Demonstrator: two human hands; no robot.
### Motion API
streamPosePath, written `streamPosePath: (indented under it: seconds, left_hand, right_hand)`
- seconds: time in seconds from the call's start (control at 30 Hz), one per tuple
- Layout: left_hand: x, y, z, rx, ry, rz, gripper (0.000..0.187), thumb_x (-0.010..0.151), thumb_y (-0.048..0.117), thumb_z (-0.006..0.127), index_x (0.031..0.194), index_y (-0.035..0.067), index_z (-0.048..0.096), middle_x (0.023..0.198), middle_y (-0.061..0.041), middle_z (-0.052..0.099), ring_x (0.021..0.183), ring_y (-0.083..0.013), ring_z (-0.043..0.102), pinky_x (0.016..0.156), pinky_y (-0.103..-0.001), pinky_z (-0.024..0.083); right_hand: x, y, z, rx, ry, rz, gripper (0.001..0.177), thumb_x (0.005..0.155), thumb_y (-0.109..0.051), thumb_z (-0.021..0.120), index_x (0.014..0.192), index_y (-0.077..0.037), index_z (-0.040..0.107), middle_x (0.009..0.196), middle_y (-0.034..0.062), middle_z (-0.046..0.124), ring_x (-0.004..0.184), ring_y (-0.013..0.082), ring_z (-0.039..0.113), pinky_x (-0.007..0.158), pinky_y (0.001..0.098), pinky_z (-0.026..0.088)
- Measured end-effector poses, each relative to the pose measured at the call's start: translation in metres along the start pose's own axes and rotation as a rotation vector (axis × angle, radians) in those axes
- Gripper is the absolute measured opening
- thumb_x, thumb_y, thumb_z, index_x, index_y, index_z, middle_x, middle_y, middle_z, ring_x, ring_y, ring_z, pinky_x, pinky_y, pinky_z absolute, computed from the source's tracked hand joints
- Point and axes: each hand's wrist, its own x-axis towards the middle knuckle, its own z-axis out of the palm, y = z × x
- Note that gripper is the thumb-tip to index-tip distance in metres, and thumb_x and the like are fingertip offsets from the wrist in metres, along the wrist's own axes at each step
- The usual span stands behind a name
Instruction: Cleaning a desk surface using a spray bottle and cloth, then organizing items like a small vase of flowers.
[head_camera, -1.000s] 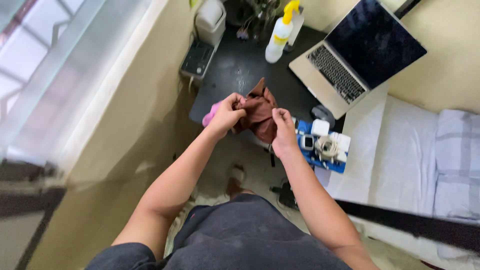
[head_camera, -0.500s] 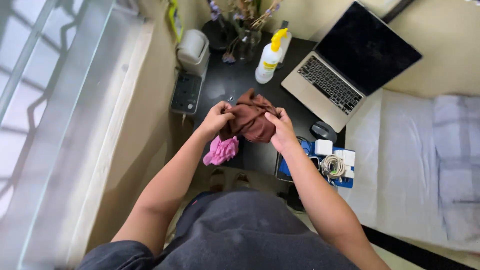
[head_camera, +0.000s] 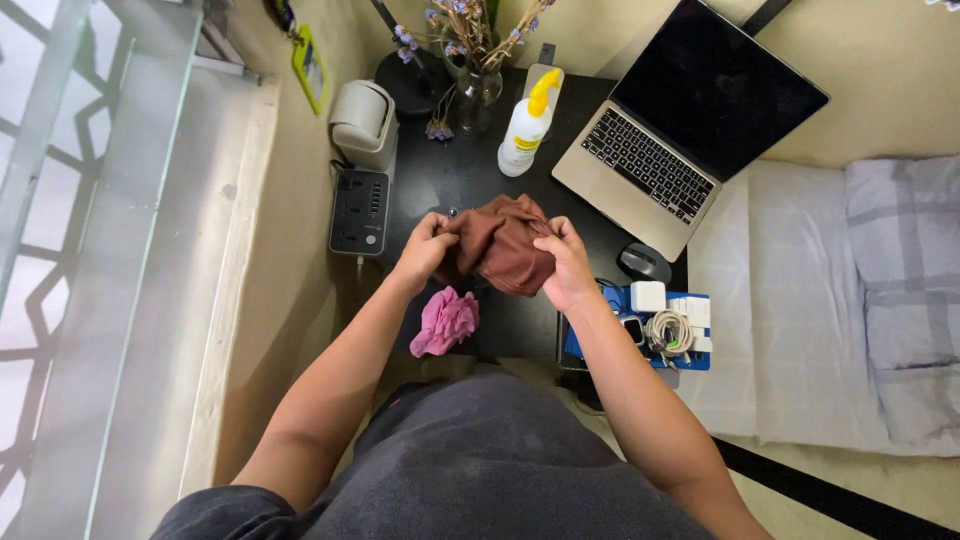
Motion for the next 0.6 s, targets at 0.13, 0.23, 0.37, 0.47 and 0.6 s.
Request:
streamPosePath:
  seconds: [0.13,0.23,0.37,0.47,0.6]
  left_hand:
    - [-0.006,0.024,0.0,-0.025,0.086,-0.174,0.011,0.093,0.009,0.056,0.103,0.011,0.053,0.082,-0.002,0.055,0.071,-0.0144,0.053,0.056,-0.031,0.041]
    - [0.006,0.003,-0.002,-0.019,0.122,-0.075,0.018,0.094,0.004,0.055,0.113,0.006,0.051,0.093,-0.007,0.058,0.081,-0.0161,0.056,0.066,-0.031,0.049]
    - [-0.007,0.023,0.012,0.203,0.06,0.18,0.058,0.078,-0.005,0.059,0.133,0.007,0.048,0.119,-0.014,0.062,0.097,-0.0183,0.064,0.077,-0.031,0.055]
    - [-0.018,0.053,0.027,0.174,-0.112,0.16,0.068,0.073,-0.007,0.06,0.138,0.01,0.048,0.114,-0.014,0.064,0.093,-0.0189,0.066,0.075,-0.031,0.055]
    - [-0.009,0.047,0.037,0.057,-0.416,-0.054,0.034,0.082,-0.003,0.063,0.115,0.003,0.065,0.1,-0.01,0.069,0.086,-0.0157,0.067,0.074,-0.028,0.055]
  right_hand:
    - [0.001,-0.004,-0.003,0.003,-0.02,-0.017,0.022,0.086,0.004,0.061,0.093,-0.013,0.048,0.104,0.0051,0.062,0.1,0.0181,0.063,0.096,0.0373,0.054]
    - [0.0,-0.008,0.002,-0.013,-0.036,-0.021,0.022,0.086,0.003,0.06,0.094,-0.013,0.048,0.105,0.006,0.062,0.101,0.0188,0.062,0.097,0.0377,0.054]
    - [-0.002,-0.016,0.02,-0.028,-0.048,0.012,0.02,0.085,0.002,0.059,0.095,-0.013,0.049,0.108,0.0062,0.063,0.102,0.0196,0.062,0.097,0.0394,0.053]
    - [-0.004,-0.022,0.035,-0.028,-0.057,0.028,0.019,0.084,0.001,0.059,0.095,-0.013,0.05,0.111,0.0054,0.065,0.106,0.0196,0.063,0.099,0.0402,0.053]
    - [0.006,-0.021,0.029,-0.023,-0.059,0.044,0.023,0.083,-0.001,0.061,0.1,-0.013,0.051,0.109,0.0058,0.063,0.107,0.0216,0.064,0.101,0.0427,0.054]
